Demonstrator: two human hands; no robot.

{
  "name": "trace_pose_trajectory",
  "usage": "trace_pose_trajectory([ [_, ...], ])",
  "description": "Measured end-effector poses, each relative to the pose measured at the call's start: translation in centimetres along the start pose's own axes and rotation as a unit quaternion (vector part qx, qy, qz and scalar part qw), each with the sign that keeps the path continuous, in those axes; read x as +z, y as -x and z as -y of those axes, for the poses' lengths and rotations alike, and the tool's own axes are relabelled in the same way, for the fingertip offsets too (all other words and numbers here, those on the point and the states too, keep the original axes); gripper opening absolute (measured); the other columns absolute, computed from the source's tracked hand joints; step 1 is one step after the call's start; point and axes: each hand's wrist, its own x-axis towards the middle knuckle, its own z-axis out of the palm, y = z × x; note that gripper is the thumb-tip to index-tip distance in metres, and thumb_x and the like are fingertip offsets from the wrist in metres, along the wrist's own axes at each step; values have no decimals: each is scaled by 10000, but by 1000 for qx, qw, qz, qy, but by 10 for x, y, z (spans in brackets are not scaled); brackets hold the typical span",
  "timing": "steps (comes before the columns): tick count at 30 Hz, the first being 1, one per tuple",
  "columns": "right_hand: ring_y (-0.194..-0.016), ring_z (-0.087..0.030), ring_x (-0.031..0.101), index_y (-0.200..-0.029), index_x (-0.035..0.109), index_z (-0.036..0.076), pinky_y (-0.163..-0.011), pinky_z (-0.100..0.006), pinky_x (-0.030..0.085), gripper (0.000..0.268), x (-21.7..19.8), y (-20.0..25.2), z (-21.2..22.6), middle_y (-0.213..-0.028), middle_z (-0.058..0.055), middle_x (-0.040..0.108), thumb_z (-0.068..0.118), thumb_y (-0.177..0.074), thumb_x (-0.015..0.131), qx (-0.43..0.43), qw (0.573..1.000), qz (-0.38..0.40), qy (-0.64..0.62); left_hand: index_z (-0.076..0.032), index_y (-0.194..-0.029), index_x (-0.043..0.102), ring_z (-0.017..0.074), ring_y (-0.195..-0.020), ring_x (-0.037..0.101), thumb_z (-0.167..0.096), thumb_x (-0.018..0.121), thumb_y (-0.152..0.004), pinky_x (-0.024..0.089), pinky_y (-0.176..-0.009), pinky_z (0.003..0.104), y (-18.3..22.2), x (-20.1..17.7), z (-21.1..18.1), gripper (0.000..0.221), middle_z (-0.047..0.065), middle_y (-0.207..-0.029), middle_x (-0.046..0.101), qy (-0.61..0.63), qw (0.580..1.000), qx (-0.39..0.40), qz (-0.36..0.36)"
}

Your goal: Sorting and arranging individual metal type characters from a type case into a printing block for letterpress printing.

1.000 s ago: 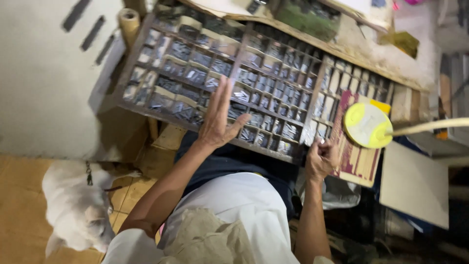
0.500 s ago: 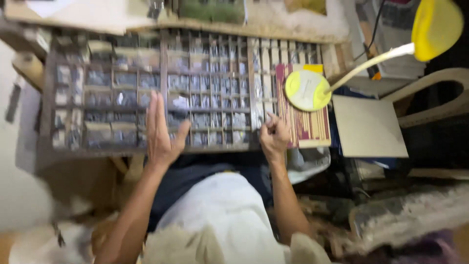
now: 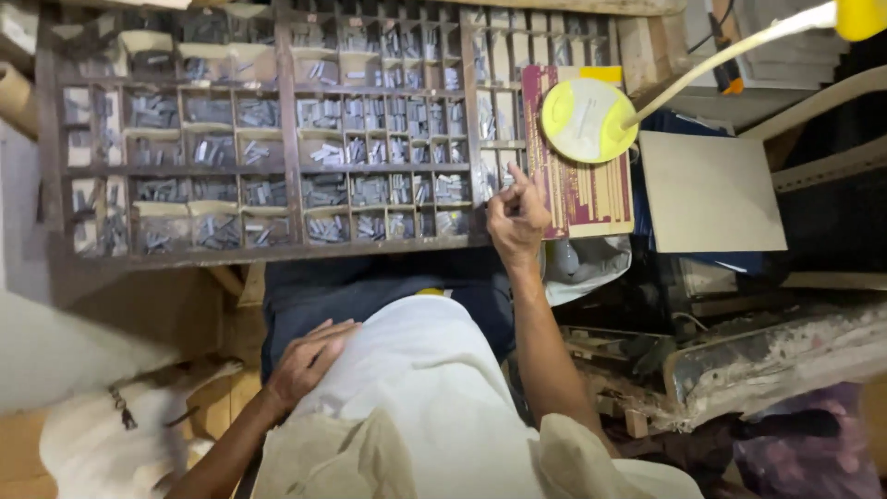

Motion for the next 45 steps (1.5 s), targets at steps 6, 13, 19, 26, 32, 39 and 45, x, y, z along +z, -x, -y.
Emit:
trace_pose_trajectory([
  [6, -1053, -365, 752, -708, 565, 54, -1060, -465, 503, 219, -9, -13, 22, -625, -133, 654, -139, -733, 667, -16, 999, 24, -17, -17, -789, 834, 396, -1265, 630, -280, 589, -1004, 303, -1171, 564, 41, -7, 4, 419, 174, -1050, 811, 47, 999, -9, -24],
  [13, -987, -402, 733, -987, 761, 24, -935, -425, 564, 246, -5, -12, 28, -899, -205, 753, -94, -854, 590, 41, 999, 20, 8, 9, -741, 779, 497, -957, 721, -195, 737, -908, 546, -913, 572, 51, -29, -65, 267, 248, -872, 778, -60, 995, 15, -78],
  [19, -1177, -412, 656, -750, 538, 71, -1028, -478, 490, 288, -2, -21, 10, -1277, -219, 674, -8, -861, 791, -30, 998, 50, -23, -159, -1005, 843, 298, -958, 768, -161, 777, -834, 592, -851, 411, -4, -52, -108, 184, 51, -1055, 818, -29, 978, 119, -166],
  [26, -977, -441, 705, -857, 612, 30, -865, -467, 547, 186, -6, -11, 16, -1013, -219, 711, -18, -930, 776, -34, 994, 94, 34, -135, -1123, 789, 257, -1020, 726, -76, 753, -872, 548, -972, 440, -101, -85, -100, 260, 37, -1215, 749, -364, 826, 296, -312],
  [32, -873, -309, 694, -1009, 703, 22, -788, -385, 553, 75, 12, -90, 70, -951, -158, 720, 10, -937, 723, -42, 993, 108, 38, -115, -1159, 769, 246, -1091, 706, -38, 740, -855, 495, -1050, 508, -145, -81, -88, 314, 69, -1212, 746, -341, 825, 280, -352],
  [39, -829, -176, 633, -1007, 715, 53, -766, -300, 513, 38, 59, -239, 153, -932, -81, 727, 42, -991, 682, -127, 975, 183, -5, -146, -1356, 660, 323, -1282, 597, -113, 704, -930, 477, -1102, 556, -141, -71, -58, 430, 81, -1349, 663, -267, 901, 191, -284],
  [45, -1007, -272, 744, -1311, 593, 1, -896, -354, 652, 281, 148, -317, 192, -1234, -235, 664, 42, -1034, 610, -169, 901, 384, -113, -90, -1307, 685, 342, -1246, 612, -63, 710, -902, 465, -1091, 563, -140, -70, -57, 406, 118, -1322, 670, -281, 895, 191, -289],
])
